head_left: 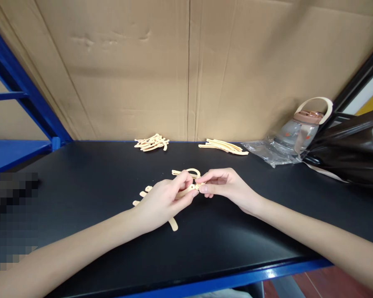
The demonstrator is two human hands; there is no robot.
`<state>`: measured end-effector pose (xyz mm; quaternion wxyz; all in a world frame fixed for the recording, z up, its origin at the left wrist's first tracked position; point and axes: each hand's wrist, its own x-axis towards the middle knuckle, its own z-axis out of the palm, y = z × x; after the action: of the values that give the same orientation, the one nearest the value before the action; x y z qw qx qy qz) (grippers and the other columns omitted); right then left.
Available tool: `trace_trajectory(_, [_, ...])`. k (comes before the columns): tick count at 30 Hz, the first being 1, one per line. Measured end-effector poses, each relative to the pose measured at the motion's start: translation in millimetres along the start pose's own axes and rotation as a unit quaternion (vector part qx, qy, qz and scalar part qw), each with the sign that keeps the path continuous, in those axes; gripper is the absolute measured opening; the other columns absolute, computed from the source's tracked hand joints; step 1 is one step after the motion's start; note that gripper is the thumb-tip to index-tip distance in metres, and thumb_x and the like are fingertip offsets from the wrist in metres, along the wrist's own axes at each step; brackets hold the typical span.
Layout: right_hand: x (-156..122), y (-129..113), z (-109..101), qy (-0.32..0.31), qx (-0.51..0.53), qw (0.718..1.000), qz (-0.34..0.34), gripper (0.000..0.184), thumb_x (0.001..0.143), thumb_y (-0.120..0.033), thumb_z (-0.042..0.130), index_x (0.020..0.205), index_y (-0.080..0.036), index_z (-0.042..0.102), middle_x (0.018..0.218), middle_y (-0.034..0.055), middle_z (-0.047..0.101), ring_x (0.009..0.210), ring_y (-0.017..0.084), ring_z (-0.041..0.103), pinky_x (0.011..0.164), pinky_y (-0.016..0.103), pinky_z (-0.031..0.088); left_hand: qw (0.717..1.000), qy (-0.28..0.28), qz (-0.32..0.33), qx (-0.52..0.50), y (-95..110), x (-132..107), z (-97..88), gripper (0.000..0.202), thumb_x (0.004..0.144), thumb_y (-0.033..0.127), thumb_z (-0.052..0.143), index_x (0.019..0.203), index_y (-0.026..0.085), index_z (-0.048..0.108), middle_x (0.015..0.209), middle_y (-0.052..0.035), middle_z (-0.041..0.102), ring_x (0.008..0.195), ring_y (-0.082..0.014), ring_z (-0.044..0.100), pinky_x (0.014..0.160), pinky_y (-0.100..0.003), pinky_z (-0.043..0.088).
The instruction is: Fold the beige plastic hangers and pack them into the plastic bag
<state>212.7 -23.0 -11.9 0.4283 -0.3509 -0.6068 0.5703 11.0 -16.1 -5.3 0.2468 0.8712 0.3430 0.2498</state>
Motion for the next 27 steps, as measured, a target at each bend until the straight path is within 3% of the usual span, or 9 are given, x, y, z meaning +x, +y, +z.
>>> trace_trajectory(8, [0,0,0,-0.017,0.008,1.000,0.021,0.019,0.067,-0.029,0.080,0.083,-0.019,0.075,0.076,-0.0003,0.069,0.062,0.010,0.059,0.061,0.025,0.049,1.000,-0.023,0.009,0.017,1,-1,-1.4,0.019,0.093,0.031,0.039,0.076,0.022,0.036,0.052,0.0103,0.032,0.043,-0.0083,0.030,0.047,-0.023,0.025])
trace_trajectory(15, [0,-1,-1,-0.023,0.023,0.999,0.020,0.016,0.066,-0.025,0.081,0.079,-0.019,0.076,0.073,-0.0010,0.069,0.059,0.009,0.060,0.061,0.026,0.052,0.997,-0.061,-0.006,0.042,4,-3,-2.4,0.022,0.096,0.038,0.029,0.082,0.023,0.036,0.061,0.0066,0.046,0.049,-0.0123,0.045,0.049,-0.025,0.029])
trace_trajectory(19, [-1,0,-2,-0.025,0.008,0.999,0.023,0.018,0.067,-0.030,0.080,0.079,-0.018,0.076,0.077,0.0016,0.072,0.063,0.012,0.064,0.064,0.028,0.054,0.994,-0.087,-0.012,0.066,8,-4,-2.8,0.020,0.096,0.037,0.028,0.085,0.023,0.037,0.059,0.0059,0.048,0.047,-0.0138,0.044,0.049,-0.026,0.028])
trace_trajectory(27, [-3,1,-3,-0.039,-0.022,0.998,-0.037,0.014,0.070,-0.030,0.078,0.080,-0.020,0.076,0.075,0.0007,0.071,0.067,0.013,0.064,0.065,0.029,0.053,0.996,-0.078,-0.007,0.042,9,-4,-2.7,0.023,0.097,0.041,0.029,0.084,0.024,0.037,0.062,0.0057,0.048,0.052,-0.0149,0.050,0.050,-0.025,0.030])
